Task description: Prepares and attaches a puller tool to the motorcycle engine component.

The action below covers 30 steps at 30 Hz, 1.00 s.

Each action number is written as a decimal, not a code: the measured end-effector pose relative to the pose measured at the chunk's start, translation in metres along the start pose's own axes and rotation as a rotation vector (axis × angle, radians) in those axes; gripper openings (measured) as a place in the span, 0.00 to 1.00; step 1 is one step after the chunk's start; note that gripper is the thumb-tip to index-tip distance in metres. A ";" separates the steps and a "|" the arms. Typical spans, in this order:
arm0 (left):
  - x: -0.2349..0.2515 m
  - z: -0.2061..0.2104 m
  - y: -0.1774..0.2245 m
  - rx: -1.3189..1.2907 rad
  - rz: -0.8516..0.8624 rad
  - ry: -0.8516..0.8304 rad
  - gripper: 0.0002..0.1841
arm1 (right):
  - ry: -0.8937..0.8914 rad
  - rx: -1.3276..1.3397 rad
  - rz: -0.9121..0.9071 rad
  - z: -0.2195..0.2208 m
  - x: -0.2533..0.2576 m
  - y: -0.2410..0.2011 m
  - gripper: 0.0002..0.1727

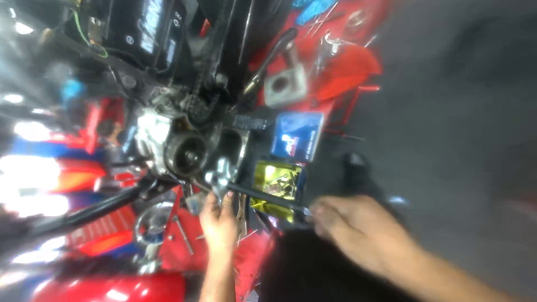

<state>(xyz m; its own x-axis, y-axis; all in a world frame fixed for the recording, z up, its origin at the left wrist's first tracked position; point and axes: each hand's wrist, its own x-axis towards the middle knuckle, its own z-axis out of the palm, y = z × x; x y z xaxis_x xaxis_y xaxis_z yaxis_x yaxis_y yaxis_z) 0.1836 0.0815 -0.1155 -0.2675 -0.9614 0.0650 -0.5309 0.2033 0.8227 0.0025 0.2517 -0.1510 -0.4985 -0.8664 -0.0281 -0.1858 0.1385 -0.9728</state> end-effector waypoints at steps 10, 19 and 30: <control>-0.006 -0.019 -0.016 0.030 0.065 -0.002 0.05 | -0.131 -0.018 0.156 0.015 -0.013 0.002 0.19; -0.084 -0.041 -0.069 0.048 -0.109 -0.002 0.07 | -0.211 -0.440 -0.399 0.037 -0.057 0.026 0.29; -0.172 -0.037 -0.117 -0.459 -0.319 0.291 0.10 | -0.834 -0.467 0.217 0.012 0.036 0.019 0.28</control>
<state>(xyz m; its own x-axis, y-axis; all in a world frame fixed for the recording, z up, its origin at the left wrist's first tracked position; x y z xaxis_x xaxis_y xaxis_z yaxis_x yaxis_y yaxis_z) 0.3216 0.2160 -0.2025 0.1109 -0.9858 -0.1260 -0.1318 -0.1402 0.9813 -0.0088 0.2171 -0.1732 0.1640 -0.8360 -0.5236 -0.5665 0.3548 -0.7438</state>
